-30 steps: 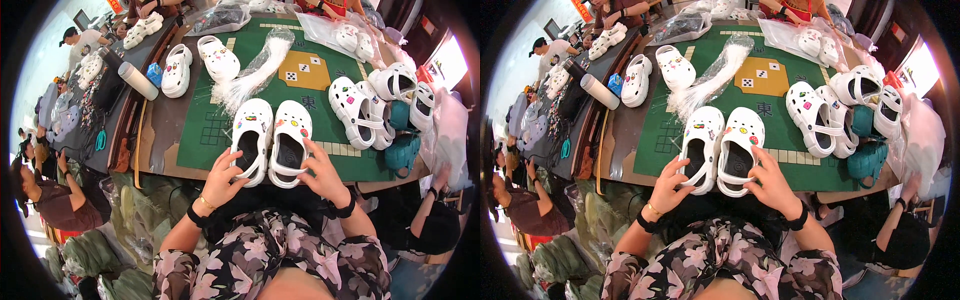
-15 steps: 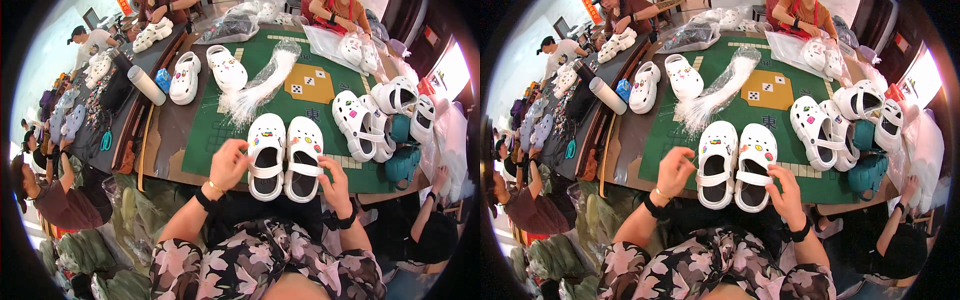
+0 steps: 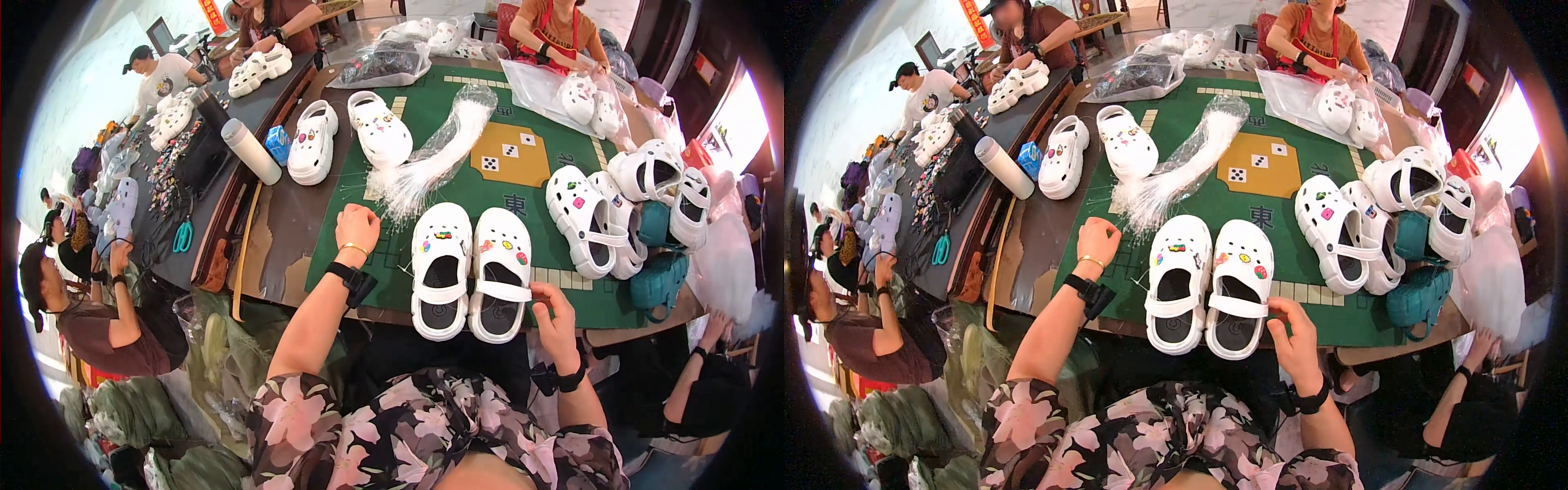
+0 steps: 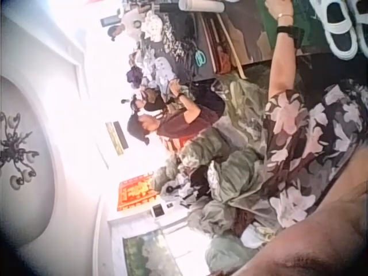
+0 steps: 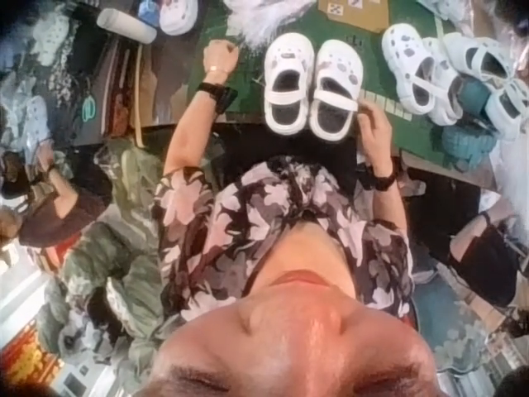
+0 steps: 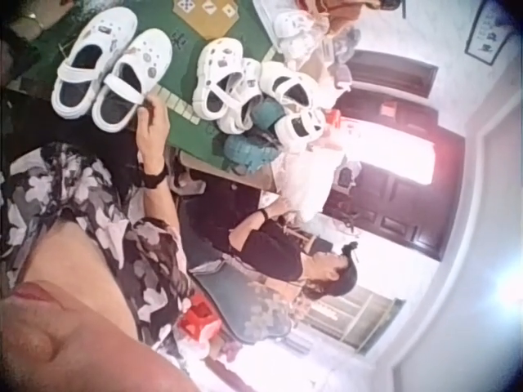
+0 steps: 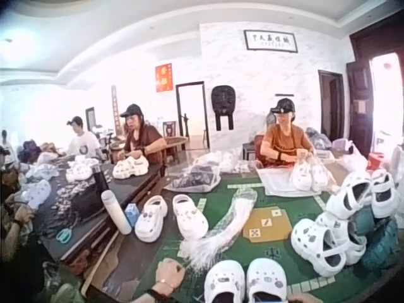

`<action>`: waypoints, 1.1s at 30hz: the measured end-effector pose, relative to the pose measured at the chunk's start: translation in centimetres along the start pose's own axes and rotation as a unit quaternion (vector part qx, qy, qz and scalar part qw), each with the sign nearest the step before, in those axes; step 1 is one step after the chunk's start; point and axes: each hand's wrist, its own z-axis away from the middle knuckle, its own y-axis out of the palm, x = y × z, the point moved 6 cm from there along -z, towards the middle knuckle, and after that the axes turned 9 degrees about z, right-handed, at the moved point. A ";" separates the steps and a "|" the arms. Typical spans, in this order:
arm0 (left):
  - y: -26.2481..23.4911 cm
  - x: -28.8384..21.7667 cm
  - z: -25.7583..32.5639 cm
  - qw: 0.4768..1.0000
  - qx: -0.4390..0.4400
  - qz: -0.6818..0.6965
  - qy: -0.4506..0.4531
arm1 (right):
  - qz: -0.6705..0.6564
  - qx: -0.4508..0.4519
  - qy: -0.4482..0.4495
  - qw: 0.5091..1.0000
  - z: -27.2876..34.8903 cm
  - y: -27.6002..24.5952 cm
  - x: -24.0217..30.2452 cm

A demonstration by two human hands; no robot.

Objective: Attach decorative charms to plastic clog shoes.

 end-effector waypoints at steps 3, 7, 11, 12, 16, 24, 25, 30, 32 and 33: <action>0.0 0.4 -0.1 1.000 -0.007 0.010 0.009 | -0.002 0.000 0.000 1.000 -0.2 0.1 0.2; -1.1 0.5 0.9 1.000 0.000 0.013 0.013 | 0.020 -0.024 -0.011 0.999 -0.3 -0.2 0.2; -3.7 0.2 5.1 0.992 0.103 -0.071 0.027 | 0.030 -0.039 -0.004 0.999 -0.3 -0.7 0.0; -4.3 1.1 6.5 0.985 0.131 -0.108 0.013 | 0.036 -0.040 -0.009 0.999 -0.5 -0.8 0.4; -8.1 3.5 12.0 0.909 0.307 -0.268 -0.091 | 0.082 -0.043 -0.029 0.995 -0.8 -1.5 1.5; -7.5 -0.7 24.5 0.714 0.692 -0.092 0.062 | 0.032 -0.021 -0.209 0.977 -1.5 1.6 8.6; -7.8 -3.5 24.4 0.717 0.688 -0.035 0.107 | 0.005 0.032 -0.232 0.972 -1.2 3.1 9.8; -9.0 -12.6 20.1 0.778 0.570 0.164 0.207 | -0.063 0.221 -0.325 0.918 0.0 9.0 14.4; -9.6 -13.7 18.2 0.805 0.529 0.162 0.214 | -0.108 0.282 -0.231 0.925 0.4 9.3 13.9; -9.7 -14.1 17.6 0.814 0.506 0.175 0.226 | -0.153 0.339 -0.132 0.919 0.7 9.8 13.1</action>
